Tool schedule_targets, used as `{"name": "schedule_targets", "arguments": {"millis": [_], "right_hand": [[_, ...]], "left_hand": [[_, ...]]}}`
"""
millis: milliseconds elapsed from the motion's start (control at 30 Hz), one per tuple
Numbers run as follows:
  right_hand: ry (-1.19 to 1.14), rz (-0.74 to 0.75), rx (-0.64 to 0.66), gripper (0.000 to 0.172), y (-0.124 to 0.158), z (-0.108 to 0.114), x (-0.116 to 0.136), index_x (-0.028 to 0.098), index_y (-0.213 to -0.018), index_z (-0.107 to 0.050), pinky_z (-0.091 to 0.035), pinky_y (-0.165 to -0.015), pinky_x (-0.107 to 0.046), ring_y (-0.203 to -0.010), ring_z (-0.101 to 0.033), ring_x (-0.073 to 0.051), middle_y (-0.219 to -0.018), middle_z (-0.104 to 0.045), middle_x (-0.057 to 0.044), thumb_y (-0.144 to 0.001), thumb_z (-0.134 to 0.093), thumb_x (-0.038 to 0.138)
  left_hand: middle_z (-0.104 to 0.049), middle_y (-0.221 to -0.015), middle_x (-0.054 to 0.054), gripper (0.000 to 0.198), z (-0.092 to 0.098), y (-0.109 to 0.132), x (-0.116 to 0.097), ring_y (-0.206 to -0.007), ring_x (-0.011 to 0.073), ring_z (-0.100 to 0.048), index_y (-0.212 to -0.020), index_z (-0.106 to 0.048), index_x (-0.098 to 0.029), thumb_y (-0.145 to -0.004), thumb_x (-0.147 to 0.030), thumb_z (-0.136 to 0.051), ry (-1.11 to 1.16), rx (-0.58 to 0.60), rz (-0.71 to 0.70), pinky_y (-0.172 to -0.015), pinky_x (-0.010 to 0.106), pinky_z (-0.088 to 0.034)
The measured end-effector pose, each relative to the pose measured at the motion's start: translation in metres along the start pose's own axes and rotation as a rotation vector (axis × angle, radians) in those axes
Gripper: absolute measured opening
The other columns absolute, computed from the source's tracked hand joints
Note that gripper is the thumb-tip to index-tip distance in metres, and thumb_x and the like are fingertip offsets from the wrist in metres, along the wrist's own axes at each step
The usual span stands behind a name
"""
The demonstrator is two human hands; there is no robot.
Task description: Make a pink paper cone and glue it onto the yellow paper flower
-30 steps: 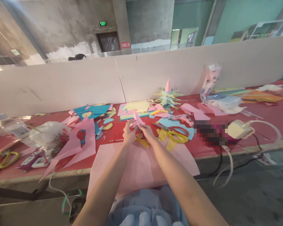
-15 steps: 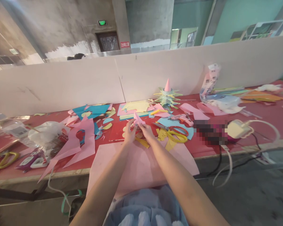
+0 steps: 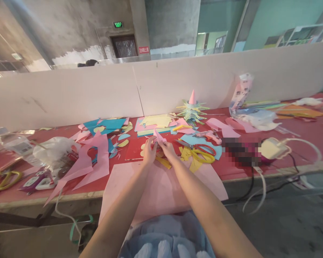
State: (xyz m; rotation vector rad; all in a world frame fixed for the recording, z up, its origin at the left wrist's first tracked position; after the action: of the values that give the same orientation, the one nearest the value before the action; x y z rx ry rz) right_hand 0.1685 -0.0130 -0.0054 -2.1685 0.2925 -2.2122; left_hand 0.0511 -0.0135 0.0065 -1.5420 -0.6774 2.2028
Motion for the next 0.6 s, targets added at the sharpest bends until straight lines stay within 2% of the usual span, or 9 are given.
{"name": "schedule_targets", "arguments": {"millis": [400, 600], "right_hand": [[0.044, 0.032, 0.001, 0.052, -0.002, 0.0018, -0.002, 0.017, -0.062, -0.066, -0.038, -0.054, -0.026, -0.057, -0.055, -0.016, -0.059, -0.064, -0.003, -0.072, -0.057, 0.067], [0.011, 0.024, -0.024, 0.05, 0.0008, -0.0004, 0.0015, 0.018, -0.06, -0.065, -0.044, -0.058, -0.029, -0.063, -0.061, -0.019, -0.063, -0.067, -0.006, -0.071, -0.059, 0.067]], "left_hand": [[-0.056, -0.126, 0.011, 0.026, 0.0, 0.0015, -0.0029, -0.12, 0.0209, -0.051, -0.112, -0.059, -0.02, -0.091, -0.02, -0.043, -0.053, -0.016, -0.061, -0.104, 0.04, -0.04], [-0.054, -0.127, 0.009, 0.026, -0.0003, 0.0024, -0.0005, -0.121, 0.0215, -0.05, -0.113, -0.058, -0.024, -0.09, -0.022, -0.046, -0.016, -0.016, 0.023, -0.103, 0.04, -0.04]]}}
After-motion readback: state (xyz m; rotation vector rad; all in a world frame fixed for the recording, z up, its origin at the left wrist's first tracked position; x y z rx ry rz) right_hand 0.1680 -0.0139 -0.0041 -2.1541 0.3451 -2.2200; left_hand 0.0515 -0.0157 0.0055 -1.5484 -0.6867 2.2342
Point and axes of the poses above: each hand's wrist, its own y-axis away from the middle knuckle, its own z-axis out of the back of the hand, x = y × z, the point moved 2 cm from there along -y, towards the middle knuckle
